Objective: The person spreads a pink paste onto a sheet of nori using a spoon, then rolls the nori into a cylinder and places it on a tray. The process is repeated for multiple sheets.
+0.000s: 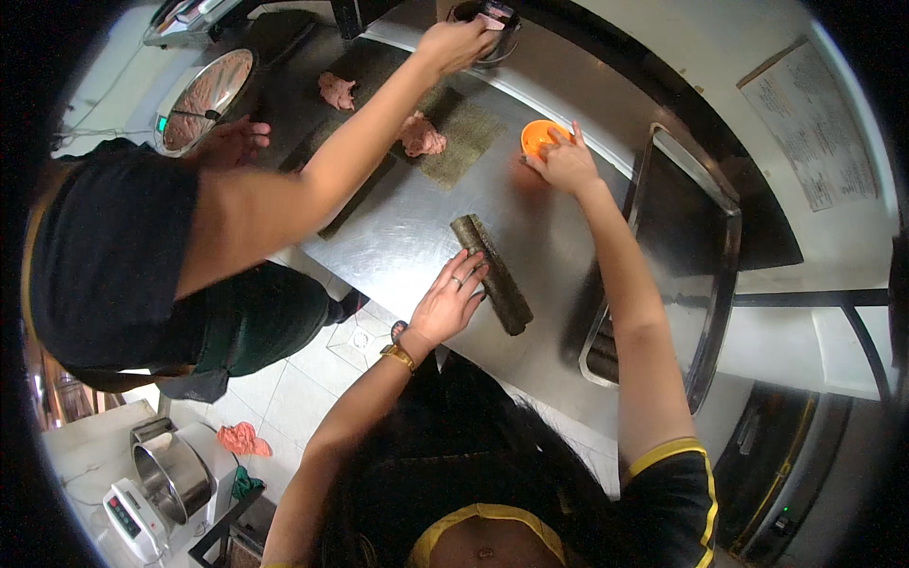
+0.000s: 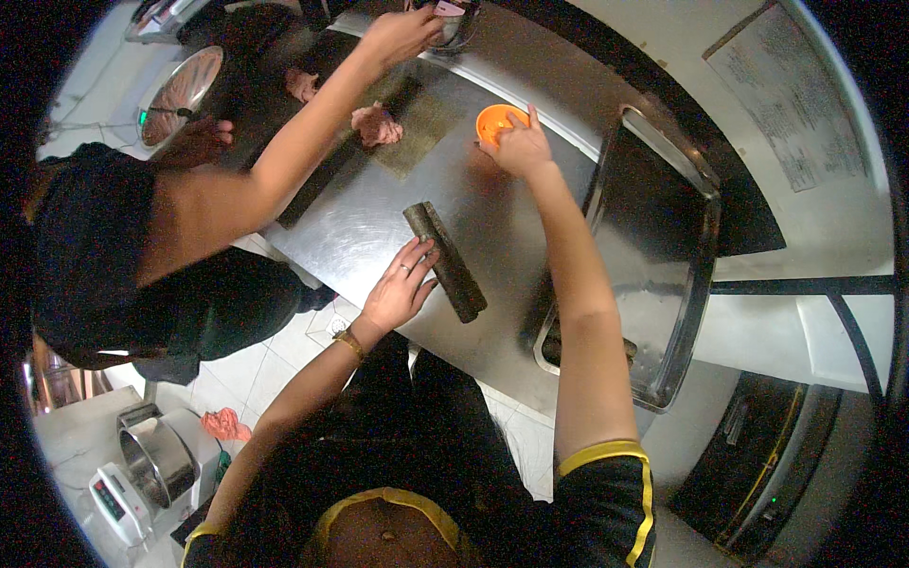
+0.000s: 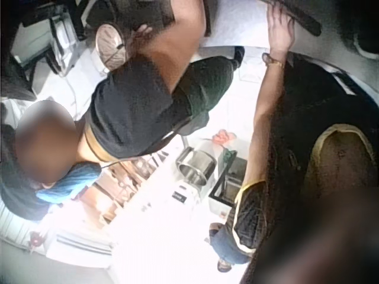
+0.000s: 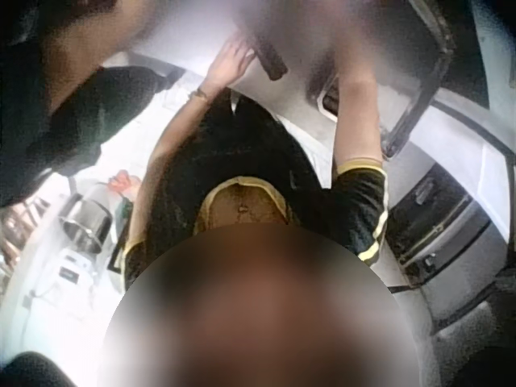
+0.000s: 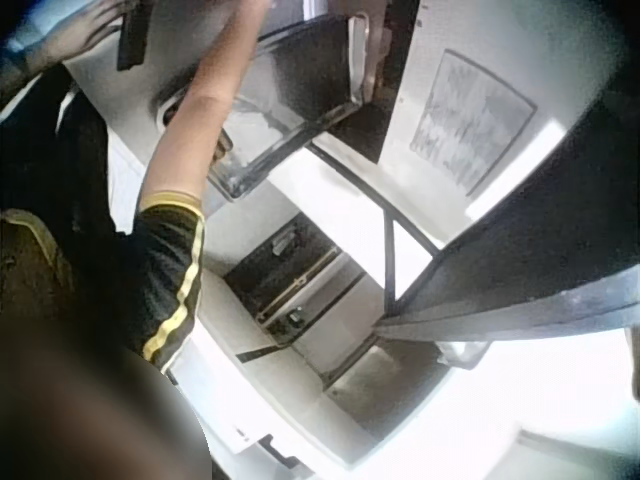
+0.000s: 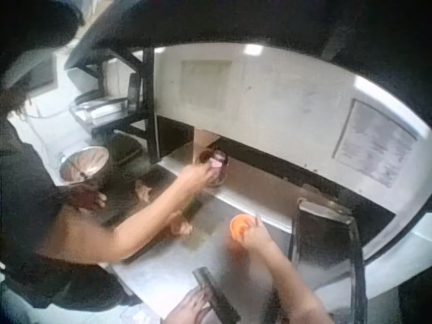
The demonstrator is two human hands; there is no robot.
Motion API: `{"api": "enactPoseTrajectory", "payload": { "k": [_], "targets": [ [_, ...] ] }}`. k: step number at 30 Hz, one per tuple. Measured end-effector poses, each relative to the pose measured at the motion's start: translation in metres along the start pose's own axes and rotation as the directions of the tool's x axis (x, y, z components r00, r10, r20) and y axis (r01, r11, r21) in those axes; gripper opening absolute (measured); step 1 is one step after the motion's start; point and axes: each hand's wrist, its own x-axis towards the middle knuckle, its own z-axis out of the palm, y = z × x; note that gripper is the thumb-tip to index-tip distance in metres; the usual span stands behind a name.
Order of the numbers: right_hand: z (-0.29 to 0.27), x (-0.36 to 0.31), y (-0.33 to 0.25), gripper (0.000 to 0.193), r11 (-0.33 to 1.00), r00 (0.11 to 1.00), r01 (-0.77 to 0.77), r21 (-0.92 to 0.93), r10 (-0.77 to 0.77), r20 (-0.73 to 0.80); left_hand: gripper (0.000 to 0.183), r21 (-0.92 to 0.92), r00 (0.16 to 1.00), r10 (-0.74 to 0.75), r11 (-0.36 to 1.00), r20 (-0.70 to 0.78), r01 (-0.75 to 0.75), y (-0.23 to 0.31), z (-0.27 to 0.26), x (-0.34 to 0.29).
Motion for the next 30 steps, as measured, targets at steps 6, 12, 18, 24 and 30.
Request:
{"api": "enactPoseTrajectory", "payload": {
  "k": [6,12,18,24,30],
  "targets": [
    [-0.019,-0.084,-0.035,0.053,0.942,0.917,0.335,0.028,-0.319,-0.24,0.048,0.014,1.0,0.0,1.0,-0.025,0.0,-0.002,0.002,-0.003],
    [0.008,-0.216,-0.085,0.065,0.828,0.869,0.453,0.33,-0.493,0.044,0.049,0.026,1.0,0.005,1.0,-0.018,-0.005,-0.001,0.002,-0.002],
    [-0.03,-0.249,-0.074,0.074,0.822,0.813,0.378,0.427,-0.515,0.272,0.048,0.026,1.0,-0.014,1.0,0.003,0.014,-0.003,0.004,-0.003],
    [0.001,-0.228,-0.086,0.078,0.857,0.887,0.383,0.345,-0.445,0.121,0.049,0.048,1.0,0.0,0.999,-0.019,0.001,-0.002,0.003,-0.001],
    [-0.015,-0.266,-0.084,0.074,0.853,0.834,0.392,0.344,-0.488,0.259,0.048,0.034,1.0,-0.013,0.999,0.0,0.013,-0.003,0.003,-0.003]
  ]
}}
